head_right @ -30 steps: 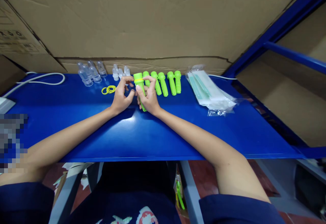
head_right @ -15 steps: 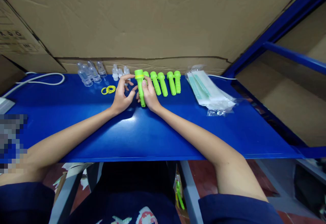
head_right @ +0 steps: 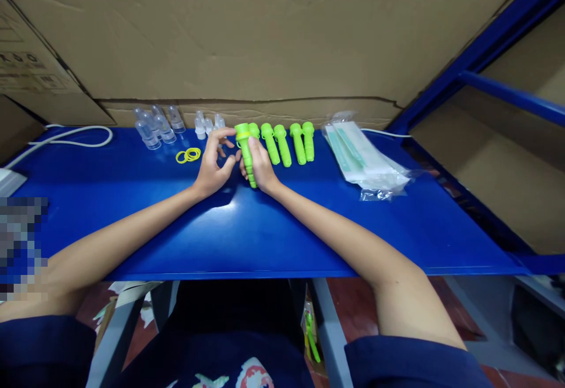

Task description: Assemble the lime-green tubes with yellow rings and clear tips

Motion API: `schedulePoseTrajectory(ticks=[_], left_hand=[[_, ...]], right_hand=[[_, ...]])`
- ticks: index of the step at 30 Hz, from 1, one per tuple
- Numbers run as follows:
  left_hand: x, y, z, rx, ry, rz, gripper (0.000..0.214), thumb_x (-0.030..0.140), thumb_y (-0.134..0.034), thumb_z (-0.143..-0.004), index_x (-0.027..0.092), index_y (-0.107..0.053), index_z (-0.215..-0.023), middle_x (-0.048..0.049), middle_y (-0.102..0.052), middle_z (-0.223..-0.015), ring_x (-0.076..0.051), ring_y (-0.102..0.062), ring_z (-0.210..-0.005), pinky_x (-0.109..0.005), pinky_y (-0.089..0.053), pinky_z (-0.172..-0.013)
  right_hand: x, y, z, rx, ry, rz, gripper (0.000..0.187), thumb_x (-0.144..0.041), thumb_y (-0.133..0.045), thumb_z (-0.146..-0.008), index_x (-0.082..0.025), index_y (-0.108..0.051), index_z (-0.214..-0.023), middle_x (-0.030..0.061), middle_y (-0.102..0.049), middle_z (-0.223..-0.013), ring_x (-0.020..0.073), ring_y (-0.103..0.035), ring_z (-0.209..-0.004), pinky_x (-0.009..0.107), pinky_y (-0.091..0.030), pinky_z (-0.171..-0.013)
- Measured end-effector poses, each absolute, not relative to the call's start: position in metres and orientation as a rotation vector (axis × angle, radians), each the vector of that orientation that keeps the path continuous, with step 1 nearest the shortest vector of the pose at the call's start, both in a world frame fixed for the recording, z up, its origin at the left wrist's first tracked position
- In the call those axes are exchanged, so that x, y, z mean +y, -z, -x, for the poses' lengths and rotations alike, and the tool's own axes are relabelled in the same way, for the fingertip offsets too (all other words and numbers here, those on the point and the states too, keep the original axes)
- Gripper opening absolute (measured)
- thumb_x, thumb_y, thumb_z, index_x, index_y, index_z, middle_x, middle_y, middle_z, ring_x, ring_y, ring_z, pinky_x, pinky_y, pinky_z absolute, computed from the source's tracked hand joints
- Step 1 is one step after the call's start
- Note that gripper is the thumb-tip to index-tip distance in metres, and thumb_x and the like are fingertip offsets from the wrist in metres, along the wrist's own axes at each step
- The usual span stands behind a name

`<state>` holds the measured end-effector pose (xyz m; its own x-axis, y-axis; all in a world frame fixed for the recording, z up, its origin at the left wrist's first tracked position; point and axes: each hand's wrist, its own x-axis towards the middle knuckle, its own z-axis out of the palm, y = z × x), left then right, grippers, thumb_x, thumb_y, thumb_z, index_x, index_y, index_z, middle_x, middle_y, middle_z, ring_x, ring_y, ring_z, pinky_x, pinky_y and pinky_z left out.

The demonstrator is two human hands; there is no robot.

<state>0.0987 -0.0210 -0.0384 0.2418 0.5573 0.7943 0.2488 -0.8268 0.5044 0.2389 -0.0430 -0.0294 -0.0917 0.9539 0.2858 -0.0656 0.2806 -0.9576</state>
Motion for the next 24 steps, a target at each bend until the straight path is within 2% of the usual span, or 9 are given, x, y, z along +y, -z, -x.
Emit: schedulePoseTrajectory(ticks=[5, 10, 15, 24], left_hand=[[-0.011, 0.045, -0.097, 0.813, -1.628, -2.092, 0.041, 0.013, -0.055, -0.09, 0.025, -0.049, -0.128, -0.0083, -0.059, -0.127, -0.015, -0.062, -0.097, -0.026, -0.05, -0.072], [-0.013, 0.043, -0.097, 0.825, -1.588, -2.045, 0.029, 0.026, -0.051, -0.098, 0.024, -0.05, -0.127, -0.008, -0.06, -0.127, -0.014, -0.063, -0.094, -0.026, -0.05, -0.073], [-0.02, 0.038, -0.098, 0.82, -1.568, -2.05, 0.03, 0.033, -0.051, -0.099, 0.024, -0.05, -0.127, -0.0087, -0.062, -0.123, -0.015, -0.064, -0.093, -0.026, -0.05, -0.075], [-0.02, 0.035, -0.097, 0.885, -1.486, -2.034, 0.041, 0.013, -0.05, -0.089, 0.021, -0.052, -0.129, -0.0084, -0.063, -0.117, -0.016, -0.063, -0.093, -0.027, -0.05, -0.073]], right_hand=[[-0.046, 0.026, -0.238, -1.396, -1.104, 0.933, 0.078, -0.087, -0.024, -0.088, -0.018, -0.058, -0.074, -0.0009, -0.048, -0.042, 0.0112, -0.041, -0.034, 0.024, -0.034, -0.032], [-0.046, 0.026, -0.239, -1.42, -1.142, 0.918, 0.079, -0.088, -0.028, -0.086, -0.018, -0.06, -0.072, 0.0001, -0.05, -0.041, 0.0113, -0.043, -0.033, 0.024, -0.035, -0.033], [-0.047, 0.026, -0.239, -1.452, -1.181, 0.931, 0.084, -0.091, -0.026, -0.083, -0.016, -0.061, -0.067, 0.0013, -0.05, -0.041, 0.0115, -0.044, -0.033, 0.024, -0.036, -0.032], [-0.046, 0.021, -0.238, -1.429, -1.187, 1.003, 0.086, -0.089, -0.022, -0.086, -0.015, -0.063, -0.07, 0.0011, -0.049, -0.038, 0.0109, -0.043, -0.03, 0.023, -0.035, -0.032]])
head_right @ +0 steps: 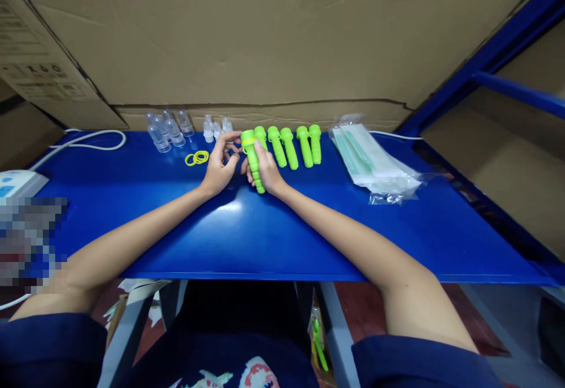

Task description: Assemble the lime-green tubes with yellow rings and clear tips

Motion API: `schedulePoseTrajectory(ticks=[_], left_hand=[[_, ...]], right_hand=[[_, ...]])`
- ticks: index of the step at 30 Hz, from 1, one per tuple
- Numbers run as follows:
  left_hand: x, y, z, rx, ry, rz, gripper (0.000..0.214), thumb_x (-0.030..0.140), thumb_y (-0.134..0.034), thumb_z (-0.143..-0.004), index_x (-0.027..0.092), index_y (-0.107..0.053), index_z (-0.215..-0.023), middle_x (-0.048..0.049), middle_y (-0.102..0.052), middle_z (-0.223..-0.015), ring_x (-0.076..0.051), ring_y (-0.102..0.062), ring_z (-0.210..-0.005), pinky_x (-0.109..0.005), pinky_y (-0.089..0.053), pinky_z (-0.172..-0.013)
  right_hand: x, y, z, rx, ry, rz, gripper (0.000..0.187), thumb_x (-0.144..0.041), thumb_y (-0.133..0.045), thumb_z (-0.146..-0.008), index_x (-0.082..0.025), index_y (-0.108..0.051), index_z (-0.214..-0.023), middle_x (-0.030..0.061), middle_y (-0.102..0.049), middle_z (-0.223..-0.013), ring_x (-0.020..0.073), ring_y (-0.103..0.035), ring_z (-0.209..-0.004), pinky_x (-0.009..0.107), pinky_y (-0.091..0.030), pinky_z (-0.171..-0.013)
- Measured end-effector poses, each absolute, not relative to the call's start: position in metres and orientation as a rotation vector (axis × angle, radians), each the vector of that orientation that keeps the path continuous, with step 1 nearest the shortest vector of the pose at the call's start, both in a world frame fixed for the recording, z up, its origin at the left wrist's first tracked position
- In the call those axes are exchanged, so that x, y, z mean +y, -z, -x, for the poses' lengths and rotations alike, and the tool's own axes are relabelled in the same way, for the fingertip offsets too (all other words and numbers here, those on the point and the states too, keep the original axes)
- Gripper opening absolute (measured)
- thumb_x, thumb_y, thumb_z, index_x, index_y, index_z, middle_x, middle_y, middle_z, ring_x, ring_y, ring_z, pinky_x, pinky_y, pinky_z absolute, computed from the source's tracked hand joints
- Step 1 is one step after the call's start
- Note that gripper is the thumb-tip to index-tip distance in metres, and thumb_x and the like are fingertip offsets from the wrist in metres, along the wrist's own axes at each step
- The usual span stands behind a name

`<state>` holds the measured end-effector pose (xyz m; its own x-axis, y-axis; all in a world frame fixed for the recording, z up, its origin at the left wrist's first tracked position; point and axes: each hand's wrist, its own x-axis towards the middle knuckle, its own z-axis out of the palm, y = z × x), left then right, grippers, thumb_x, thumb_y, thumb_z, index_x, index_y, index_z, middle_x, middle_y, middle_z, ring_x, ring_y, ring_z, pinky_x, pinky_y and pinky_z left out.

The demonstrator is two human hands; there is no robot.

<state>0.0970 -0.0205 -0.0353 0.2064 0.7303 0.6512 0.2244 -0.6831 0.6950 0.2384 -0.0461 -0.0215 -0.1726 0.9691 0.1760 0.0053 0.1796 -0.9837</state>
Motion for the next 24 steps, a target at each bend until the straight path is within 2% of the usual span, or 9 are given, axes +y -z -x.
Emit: schedulePoseTrajectory(ticks=[3, 6, 9, 13, 16, 19, 21, 24], left_hand=[[-0.022, 0.036, -0.096, 0.942, -1.471, -2.063, 0.045, 0.01, -0.046, -0.086, 0.02, -0.051, -0.129, -0.0089, -0.063, -0.12, -0.016, -0.062, -0.095, -0.028, -0.051, -0.075], [-0.018, 0.03, -0.091, 1.015, -1.478, -2.182, 0.045, 0.011, -0.045, -0.086, 0.02, -0.05, -0.13, -0.0098, -0.061, -0.123, -0.017, -0.062, -0.099, -0.031, -0.053, -0.084], [-0.01, 0.012, -0.081, 1.097, -1.494, -2.396, 0.042, 0.016, -0.044, -0.091, 0.02, -0.048, -0.133, -0.0122, -0.058, -0.13, -0.022, -0.059, -0.115, -0.04, -0.05, -0.101], [-0.011, -0.021, -0.057, 1.242, -1.412, -2.661, 0.045, 0.029, -0.049, -0.095, 0.021, -0.046, -0.139, -0.0153, -0.045, -0.148, -0.031, -0.043, -0.14, -0.05, -0.039, -0.115], [-0.038, -0.035, -0.028, 1.518, -1.171, -2.714, 0.052, 0.036, -0.053, -0.093, 0.021, -0.046, -0.143, -0.016, -0.034, -0.159, -0.036, -0.035, -0.147, -0.056, -0.033, -0.119], [-0.08, -0.034, 0.012, 2.006, -0.756, -2.582, 0.062, 0.042, -0.053, -0.092, 0.02, -0.042, -0.149, -0.0194, -0.024, -0.164, -0.041, -0.024, -0.153, -0.062, -0.026, -0.121], [-0.107, -0.028, 0.043, 2.325, -0.533, -2.36, 0.068, 0.05, -0.048, -0.094, 0.018, -0.039, -0.153, -0.0237, -0.017, -0.166, -0.045, -0.017, -0.155, -0.071, -0.018, -0.119], [-0.136, -0.018, 0.081, 2.647, -0.447, -2.001, 0.073, 0.06, -0.033, -0.097, 0.017, -0.035, -0.156, -0.0268, -0.007, -0.167, -0.048, -0.006, -0.156, -0.082, -0.006, -0.112]], right_hand=[[-0.046, 0.02, -0.237, -1.411, -1.181, 1.02, 0.086, -0.089, -0.024, -0.086, -0.014, -0.065, -0.076, 0.0, -0.047, -0.037, 0.0111, -0.042, -0.029, 0.023, -0.036, -0.031], [-0.046, 0.021, -0.236, -1.378, -1.187, 0.986, 0.084, -0.089, -0.028, -0.086, -0.014, -0.065, -0.088, -0.0016, -0.05, -0.042, 0.0115, -0.043, -0.031, 0.023, -0.037, -0.031], [-0.046, 0.022, -0.236, -1.344, -1.189, 0.965, 0.079, -0.086, -0.032, -0.087, -0.014, -0.063, -0.1, -0.0023, -0.054, -0.048, 0.0112, -0.045, -0.034, 0.023, -0.039, -0.031], [-0.046, 0.023, -0.237, -1.342, -1.199, 0.983, 0.075, -0.083, -0.033, -0.09, -0.015, -0.062, -0.103, -0.0017, -0.058, -0.054, 0.0105, -0.046, -0.036, 0.022, -0.039, -0.032], [-0.046, 0.023, -0.237, -1.349, -1.205, 0.987, 0.075, -0.084, -0.033, -0.089, -0.015, -0.062, -0.103, -0.0013, -0.059, -0.055, 0.0101, -0.046, -0.036, 0.022, -0.038, -0.032], [-0.046, 0.023, -0.237, -1.356, -1.211, 0.986, 0.076, -0.084, -0.033, -0.089, -0.015, -0.062, -0.102, -0.0013, -0.058, -0.055, 0.01, -0.046, -0.036, 0.022, -0.038, -0.032], [-0.046, 0.023, -0.237, -1.368, -1.217, 0.983, 0.076, -0.083, -0.033, -0.09, -0.014, -0.062, -0.102, -0.0016, -0.058, -0.054, 0.01, -0.046, -0.036, 0.022, -0.038, -0.032], [-0.045, 0.024, -0.237, -1.378, -1.226, 0.993, 0.075, -0.083, -0.033, -0.09, -0.014, -0.062, -0.103, -0.0021, -0.057, -0.054, 0.0098, -0.046, -0.036, 0.022, -0.038, -0.032]])
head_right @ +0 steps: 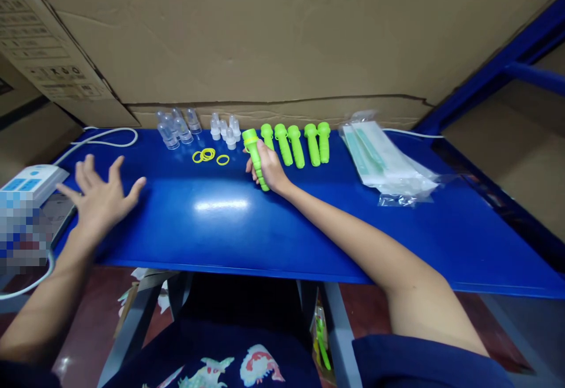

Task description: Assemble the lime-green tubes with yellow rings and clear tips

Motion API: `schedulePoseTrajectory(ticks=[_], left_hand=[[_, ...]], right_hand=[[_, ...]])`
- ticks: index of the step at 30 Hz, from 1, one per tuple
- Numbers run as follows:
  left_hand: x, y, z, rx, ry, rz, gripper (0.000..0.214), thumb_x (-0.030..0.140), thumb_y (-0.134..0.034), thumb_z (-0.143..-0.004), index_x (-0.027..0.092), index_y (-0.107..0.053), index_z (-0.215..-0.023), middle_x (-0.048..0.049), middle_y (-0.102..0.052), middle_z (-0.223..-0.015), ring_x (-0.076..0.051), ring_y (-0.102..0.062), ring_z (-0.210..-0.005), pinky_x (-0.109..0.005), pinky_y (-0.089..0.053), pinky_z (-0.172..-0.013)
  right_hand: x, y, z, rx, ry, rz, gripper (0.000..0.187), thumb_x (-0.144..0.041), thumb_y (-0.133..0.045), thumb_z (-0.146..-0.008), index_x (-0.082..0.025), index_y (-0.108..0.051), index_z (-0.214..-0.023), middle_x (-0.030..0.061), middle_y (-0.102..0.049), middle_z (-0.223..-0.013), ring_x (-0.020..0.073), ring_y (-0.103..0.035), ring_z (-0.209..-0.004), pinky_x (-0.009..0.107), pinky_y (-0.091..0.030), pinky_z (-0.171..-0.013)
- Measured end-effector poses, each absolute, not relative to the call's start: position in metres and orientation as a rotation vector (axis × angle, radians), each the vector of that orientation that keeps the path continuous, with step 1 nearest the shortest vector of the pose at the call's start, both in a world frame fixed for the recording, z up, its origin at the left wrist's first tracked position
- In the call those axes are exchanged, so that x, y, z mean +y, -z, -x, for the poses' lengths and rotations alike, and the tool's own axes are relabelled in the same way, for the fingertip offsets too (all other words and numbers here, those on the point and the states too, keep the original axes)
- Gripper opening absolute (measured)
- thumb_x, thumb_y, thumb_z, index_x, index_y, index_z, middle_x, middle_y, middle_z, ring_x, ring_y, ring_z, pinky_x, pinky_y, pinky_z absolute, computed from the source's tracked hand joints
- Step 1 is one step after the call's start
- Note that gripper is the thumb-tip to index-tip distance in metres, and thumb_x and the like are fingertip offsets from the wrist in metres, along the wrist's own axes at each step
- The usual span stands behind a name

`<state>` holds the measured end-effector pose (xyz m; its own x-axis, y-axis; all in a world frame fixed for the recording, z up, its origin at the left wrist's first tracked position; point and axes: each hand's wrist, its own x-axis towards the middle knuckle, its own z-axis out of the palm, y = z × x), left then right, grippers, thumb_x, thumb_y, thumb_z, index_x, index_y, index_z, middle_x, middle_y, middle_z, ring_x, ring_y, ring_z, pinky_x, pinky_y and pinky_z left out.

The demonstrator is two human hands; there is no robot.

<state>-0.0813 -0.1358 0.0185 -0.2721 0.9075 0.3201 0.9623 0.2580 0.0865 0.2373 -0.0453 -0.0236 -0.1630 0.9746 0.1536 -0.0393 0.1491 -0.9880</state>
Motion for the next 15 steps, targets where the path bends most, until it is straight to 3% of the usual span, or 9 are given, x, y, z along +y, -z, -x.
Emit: schedulePoseTrajectory(ticks=[6, 10, 15], left_hand=[[-0.153, -0.015, 0.104, -2.616, 0.394, 1.54, 0.081, 0.07, -0.026, -0.094, 0.022, -0.031, -0.158, -0.0237, 0.004, -0.169, -0.051, -0.011, -0.154, -0.084, -0.025, -0.105], [-0.151, -0.022, 0.093, -2.481, 0.557, 1.686, 0.075, 0.071, -0.025, -0.095, 0.029, -0.029, -0.158, -0.0134, 0.018, -0.17, -0.053, 0.0, -0.154, -0.091, -0.013, -0.103], [-0.135, -0.022, 0.051, -2.263, 0.582, 1.901, 0.074, 0.066, -0.035, -0.096, 0.022, -0.038, -0.155, -0.0243, 0.005, -0.169, -0.054, -0.003, -0.154, -0.092, -0.013, -0.1]], right_hand=[[-0.045, 0.025, -0.236, -1.368, -1.222, 1.003, 0.073, -0.083, -0.036, -0.09, -0.015, -0.061, -0.1, -0.0023, -0.057, -0.054, 0.0098, -0.046, -0.036, 0.021, -0.038, -0.032], [-0.046, 0.024, -0.236, -1.376, -1.217, 1.0, 0.068, -0.08, -0.037, -0.091, -0.016, -0.06, -0.097, -0.0025, -0.057, -0.054, 0.0101, -0.046, -0.037, 0.022, -0.038, -0.032], [-0.047, 0.022, -0.236, -1.363, -1.228, 0.992, 0.062, -0.076, -0.04, -0.093, -0.018, -0.059, -0.099, -0.0031, -0.058, -0.055, 0.0101, -0.046, -0.037, 0.022, -0.038, -0.033]])
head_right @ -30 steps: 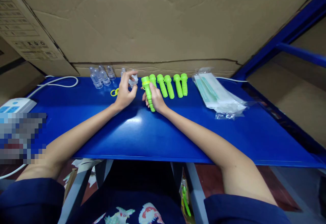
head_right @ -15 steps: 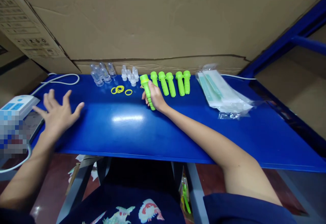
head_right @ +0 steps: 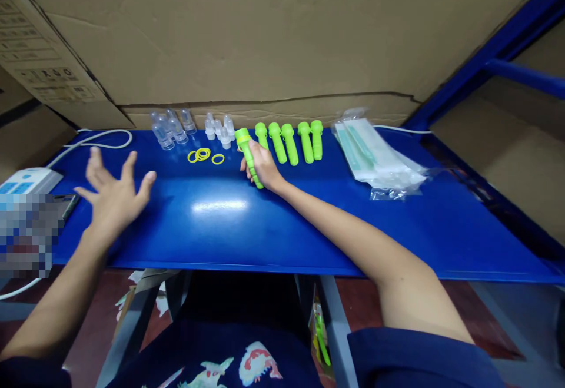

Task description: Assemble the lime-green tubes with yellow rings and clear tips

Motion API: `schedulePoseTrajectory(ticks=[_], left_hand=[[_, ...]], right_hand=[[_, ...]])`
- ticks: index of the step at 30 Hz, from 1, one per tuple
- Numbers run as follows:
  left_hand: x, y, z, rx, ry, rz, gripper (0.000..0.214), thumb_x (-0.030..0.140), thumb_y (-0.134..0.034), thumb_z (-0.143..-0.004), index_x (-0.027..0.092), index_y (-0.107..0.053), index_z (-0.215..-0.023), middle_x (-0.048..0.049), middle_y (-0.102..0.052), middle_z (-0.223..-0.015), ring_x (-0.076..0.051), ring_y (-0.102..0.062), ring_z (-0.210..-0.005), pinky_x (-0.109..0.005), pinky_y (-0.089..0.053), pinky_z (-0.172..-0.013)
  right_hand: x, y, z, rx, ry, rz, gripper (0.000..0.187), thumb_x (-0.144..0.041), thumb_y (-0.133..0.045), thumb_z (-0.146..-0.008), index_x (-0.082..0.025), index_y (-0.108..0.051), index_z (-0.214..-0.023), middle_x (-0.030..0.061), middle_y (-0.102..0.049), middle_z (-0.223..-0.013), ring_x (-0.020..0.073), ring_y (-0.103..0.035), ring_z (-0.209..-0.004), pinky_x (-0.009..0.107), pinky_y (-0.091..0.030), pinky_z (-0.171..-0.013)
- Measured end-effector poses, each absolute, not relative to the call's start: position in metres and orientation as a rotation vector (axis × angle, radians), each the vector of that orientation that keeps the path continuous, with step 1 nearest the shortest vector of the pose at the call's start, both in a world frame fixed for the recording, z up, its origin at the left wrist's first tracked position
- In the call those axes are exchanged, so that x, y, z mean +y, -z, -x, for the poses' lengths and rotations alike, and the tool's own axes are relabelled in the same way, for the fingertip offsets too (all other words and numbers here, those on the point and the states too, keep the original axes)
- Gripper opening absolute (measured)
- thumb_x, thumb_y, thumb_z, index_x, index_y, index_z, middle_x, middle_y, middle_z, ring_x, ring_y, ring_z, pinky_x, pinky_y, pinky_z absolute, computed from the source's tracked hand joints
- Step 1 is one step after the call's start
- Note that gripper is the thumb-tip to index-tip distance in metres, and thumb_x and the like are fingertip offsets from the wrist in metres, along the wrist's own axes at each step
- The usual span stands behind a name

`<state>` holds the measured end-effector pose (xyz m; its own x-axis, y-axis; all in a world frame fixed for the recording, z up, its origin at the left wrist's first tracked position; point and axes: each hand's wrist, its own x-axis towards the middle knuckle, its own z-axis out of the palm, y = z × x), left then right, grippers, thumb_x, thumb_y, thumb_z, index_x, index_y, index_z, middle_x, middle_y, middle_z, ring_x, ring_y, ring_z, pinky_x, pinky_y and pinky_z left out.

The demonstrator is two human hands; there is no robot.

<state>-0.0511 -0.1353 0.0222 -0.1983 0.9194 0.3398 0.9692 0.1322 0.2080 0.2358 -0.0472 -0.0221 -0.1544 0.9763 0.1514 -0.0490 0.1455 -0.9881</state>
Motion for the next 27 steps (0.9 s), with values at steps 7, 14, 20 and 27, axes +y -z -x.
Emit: schedulePoseTrajectory(ticks=[7, 14, 20, 27], left_hand=[[-0.106, -0.008, -0.053, -1.653, 0.831, 2.414, 0.067, 0.059, -0.052, -0.094, 0.03, -0.042, -0.153, -0.0163, -0.017, -0.169, -0.048, -0.009, -0.155, -0.084, -0.002, -0.111], [-0.051, 0.008, -0.098, -1.324, 0.987, 2.615, 0.073, 0.067, -0.036, -0.097, 0.023, -0.036, -0.155, -0.0196, -0.022, -0.167, -0.042, -0.017, -0.155, -0.075, 0.002, -0.117], [-0.029, 0.015, -0.075, -1.22, 1.0, 2.599, 0.069, 0.063, -0.04, -0.098, 0.024, -0.037, -0.155, -0.0178, -0.022, -0.167, -0.038, -0.017, -0.156, -0.069, 0.008, -0.12], [-0.028, 0.018, -0.039, -1.43, 0.933, 2.596, 0.063, 0.058, -0.039, -0.1, 0.028, -0.036, -0.156, -0.0144, -0.023, -0.167, -0.037, -0.018, -0.155, -0.07, 0.004, -0.121]], right_hand=[[-0.048, 0.025, -0.236, -1.357, -1.123, 0.994, 0.061, -0.078, -0.039, -0.092, -0.02, -0.057, -0.098, -0.0025, -0.058, -0.058, 0.0101, -0.046, -0.039, 0.023, -0.037, -0.035], [-0.045, 0.029, -0.243, -1.394, -0.851, 1.042, 0.045, -0.067, -0.038, -0.098, -0.025, -0.053, -0.1, 0.0018, -0.058, -0.073, 0.015, -0.057, -0.06, 0.026, -0.047, -0.053], [-0.045, 0.002, -0.279, -1.68, -0.385, 1.202, 0.043, -0.054, -0.04, -0.1, -0.026, -0.052, -0.13, 0.008, -0.068, -0.103, 0.025, -0.067, -0.099, 0.036, -0.055, -0.084], [-0.031, -0.027, -0.328, -1.816, 0.249, 1.566, 0.05, -0.03, -0.031, -0.103, -0.009, -0.036, -0.148, 0.0196, -0.047, -0.152, 0.0277, -0.048, -0.14, 0.04, -0.041, -0.111]])
